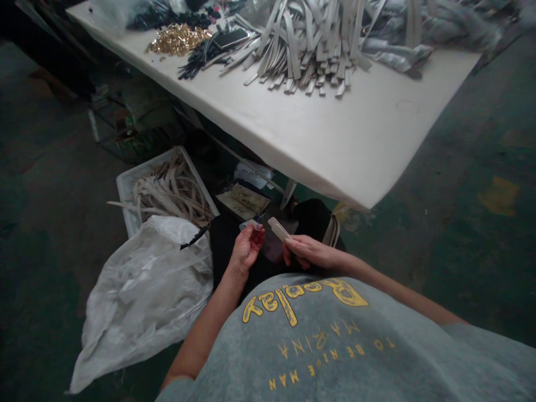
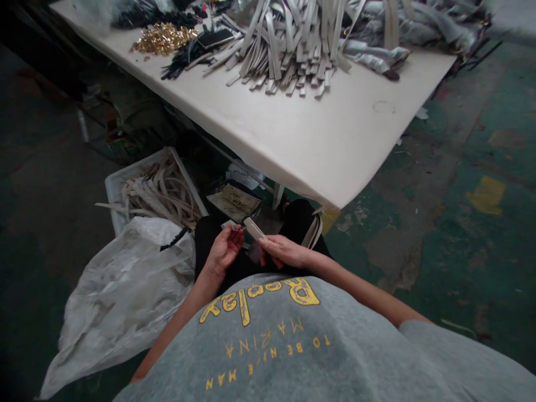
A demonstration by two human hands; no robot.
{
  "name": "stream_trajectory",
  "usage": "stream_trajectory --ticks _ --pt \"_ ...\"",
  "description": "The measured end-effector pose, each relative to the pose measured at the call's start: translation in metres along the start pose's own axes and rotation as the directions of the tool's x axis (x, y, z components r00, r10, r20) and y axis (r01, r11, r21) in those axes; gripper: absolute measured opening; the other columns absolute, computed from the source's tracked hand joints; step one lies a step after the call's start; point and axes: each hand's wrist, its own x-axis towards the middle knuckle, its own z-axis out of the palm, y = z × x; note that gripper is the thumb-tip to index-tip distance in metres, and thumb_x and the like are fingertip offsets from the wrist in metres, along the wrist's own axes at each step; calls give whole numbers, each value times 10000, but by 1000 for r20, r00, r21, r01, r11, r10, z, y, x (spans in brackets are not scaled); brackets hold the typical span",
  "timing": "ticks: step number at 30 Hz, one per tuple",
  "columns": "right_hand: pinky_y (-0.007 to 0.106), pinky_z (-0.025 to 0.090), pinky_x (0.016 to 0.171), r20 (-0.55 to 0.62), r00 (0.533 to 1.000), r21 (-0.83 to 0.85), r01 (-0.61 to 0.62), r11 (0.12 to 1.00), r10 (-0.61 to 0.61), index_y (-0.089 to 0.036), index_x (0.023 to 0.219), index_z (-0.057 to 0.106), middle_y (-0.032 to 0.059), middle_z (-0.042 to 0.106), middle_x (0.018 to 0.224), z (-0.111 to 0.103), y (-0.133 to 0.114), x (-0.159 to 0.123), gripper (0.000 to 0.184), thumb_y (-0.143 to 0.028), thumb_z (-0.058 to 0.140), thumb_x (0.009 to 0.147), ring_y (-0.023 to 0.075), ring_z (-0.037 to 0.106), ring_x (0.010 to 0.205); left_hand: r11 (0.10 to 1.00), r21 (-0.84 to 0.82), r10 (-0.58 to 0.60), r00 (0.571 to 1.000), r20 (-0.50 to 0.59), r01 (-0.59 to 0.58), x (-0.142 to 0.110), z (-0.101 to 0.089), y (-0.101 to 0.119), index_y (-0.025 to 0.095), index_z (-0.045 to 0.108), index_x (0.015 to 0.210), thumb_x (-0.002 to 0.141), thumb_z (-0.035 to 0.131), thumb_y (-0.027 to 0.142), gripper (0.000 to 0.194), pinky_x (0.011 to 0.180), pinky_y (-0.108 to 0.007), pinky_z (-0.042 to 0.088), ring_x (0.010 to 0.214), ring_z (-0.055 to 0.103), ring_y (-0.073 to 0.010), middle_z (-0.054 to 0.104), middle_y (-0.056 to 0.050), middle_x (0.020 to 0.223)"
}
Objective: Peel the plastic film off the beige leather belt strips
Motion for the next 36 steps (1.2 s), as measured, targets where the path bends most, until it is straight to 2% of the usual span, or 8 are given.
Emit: stream_trajectory --ticks 3,11,16,24,31,36 --pt "206 322 409 -35 999 -91 -27 995 24 -147 826 571 49 659 775 6 2 -2 603 -722 403 893 65 436 443 1000 21 12 999 53 -13 -3 4 -2 157 652 773 683 850 307 264 679 -218 520 702 657 -109 709 1 775" --pt "201 342 406 -117 991 -226 -87 970 61 -158 804 578 33 657 730 9 6 9 507 -622 415 924 72 465 430 994 63 81 993 89 -87 -8 6 -4 168 649 783 632 886 341 330 719 -221 517 704 649 -105 696 19 752" --pt "194 338 390 -152 987 -200 -81 977 51 -165 793 553 33 658 730 8 8 12 496 -633 435 906 70 472 417 997 39 65 994 92 -69 -10 9 -6 165 668 791 555 924 314 379 704 -222 517 681 641 -103 697 19 737" --pt "173 353 378 -186 981 -159 -86 984 55 -164 782 554 25 647 679 9 9 15 428 -560 470 920 69 492 403 1000 28 11 994 106 -14 -14 13 -11 171 647 785 614 893 280 318 680 -222 500 670 633 -101 683 24 727" --pt "184 375 387 -125 989 -74 -85 994 76 -162 784 561 28 665 709 5 14 19 461 -609 513 888 75 519 419 998 38 42 992 121 -47 -13 11 -16 173 648 802 591 901 281 346 718 -237 501 692 649 -109 690 24 748" --pt "200 397 401 -103 989 -57 -110 992 104 -157 781 558 29 657 712 5 6 20 475 -620 517 880 82 523 428 996 80 32 986 163 -45 -14 13 -22 159 660 821 584 901 282 360 705 -233 500 698 652 -108 706 10 791"
